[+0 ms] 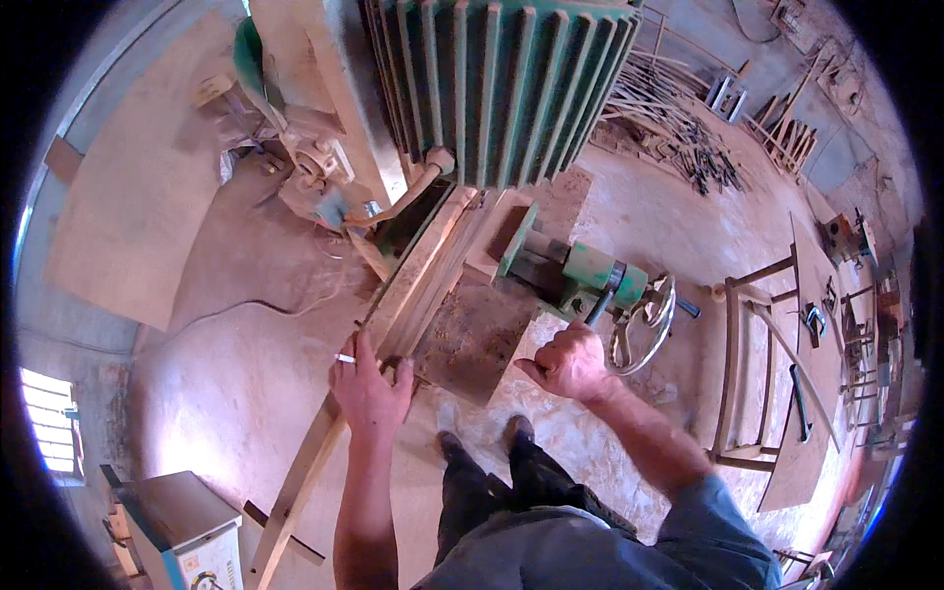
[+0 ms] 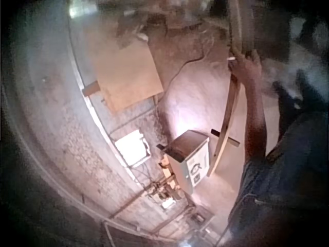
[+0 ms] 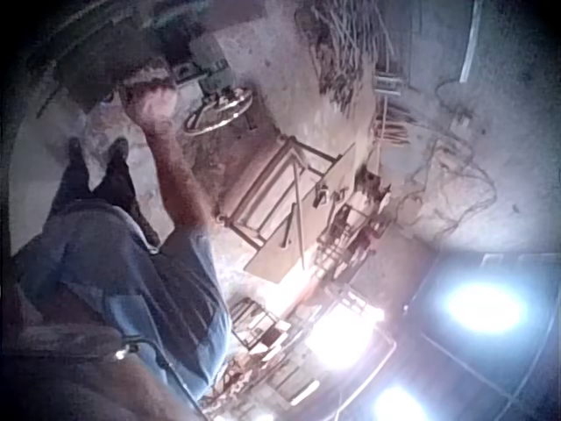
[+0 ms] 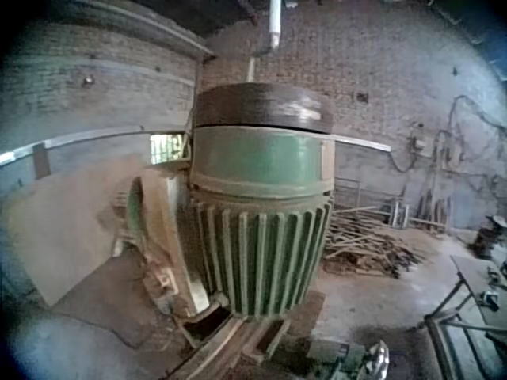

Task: The person measures and marks wooden planks using a tape measure, square, and pencil. They then move to a lathe machine and shape the marked wood by feeding it into the spinning tool, adjusting the machine's wheel to control the cut.

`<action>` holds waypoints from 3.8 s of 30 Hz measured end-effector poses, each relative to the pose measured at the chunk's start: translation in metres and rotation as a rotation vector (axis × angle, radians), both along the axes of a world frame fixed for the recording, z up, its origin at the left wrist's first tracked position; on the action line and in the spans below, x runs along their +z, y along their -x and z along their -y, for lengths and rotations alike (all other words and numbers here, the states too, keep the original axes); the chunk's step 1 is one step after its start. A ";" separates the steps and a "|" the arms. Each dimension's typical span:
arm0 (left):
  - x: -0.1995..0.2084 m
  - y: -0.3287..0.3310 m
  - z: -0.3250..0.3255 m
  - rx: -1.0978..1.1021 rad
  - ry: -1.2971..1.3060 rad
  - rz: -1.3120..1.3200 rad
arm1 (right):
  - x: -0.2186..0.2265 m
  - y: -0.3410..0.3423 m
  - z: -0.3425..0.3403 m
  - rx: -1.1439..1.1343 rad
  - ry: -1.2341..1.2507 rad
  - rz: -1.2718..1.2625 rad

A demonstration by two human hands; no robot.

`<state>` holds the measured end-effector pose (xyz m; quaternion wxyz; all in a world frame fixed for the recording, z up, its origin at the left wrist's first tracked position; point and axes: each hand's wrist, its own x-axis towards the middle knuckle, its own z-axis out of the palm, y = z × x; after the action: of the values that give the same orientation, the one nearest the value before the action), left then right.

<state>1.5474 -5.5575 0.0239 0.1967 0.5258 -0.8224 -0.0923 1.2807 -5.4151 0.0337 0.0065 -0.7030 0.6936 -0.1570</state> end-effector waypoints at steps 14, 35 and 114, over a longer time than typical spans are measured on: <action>-0.003 -0.005 0.000 -0.019 0.017 0.065 | 0.089 0.064 0.043 -0.388 -0.017 0.790; -0.002 0.008 0.003 0.079 -0.045 -0.033 | 0.016 0.220 -0.061 -0.636 -0.556 2.176; -0.010 0.006 0.003 0.062 0.035 0.027 | 0.011 0.197 -0.084 -0.541 -0.194 1.846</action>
<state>1.5413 -5.5604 0.0142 0.1976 0.5486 -0.8098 -0.0645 1.0836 -5.3311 0.0445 0.5707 -0.1157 0.5636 -0.5860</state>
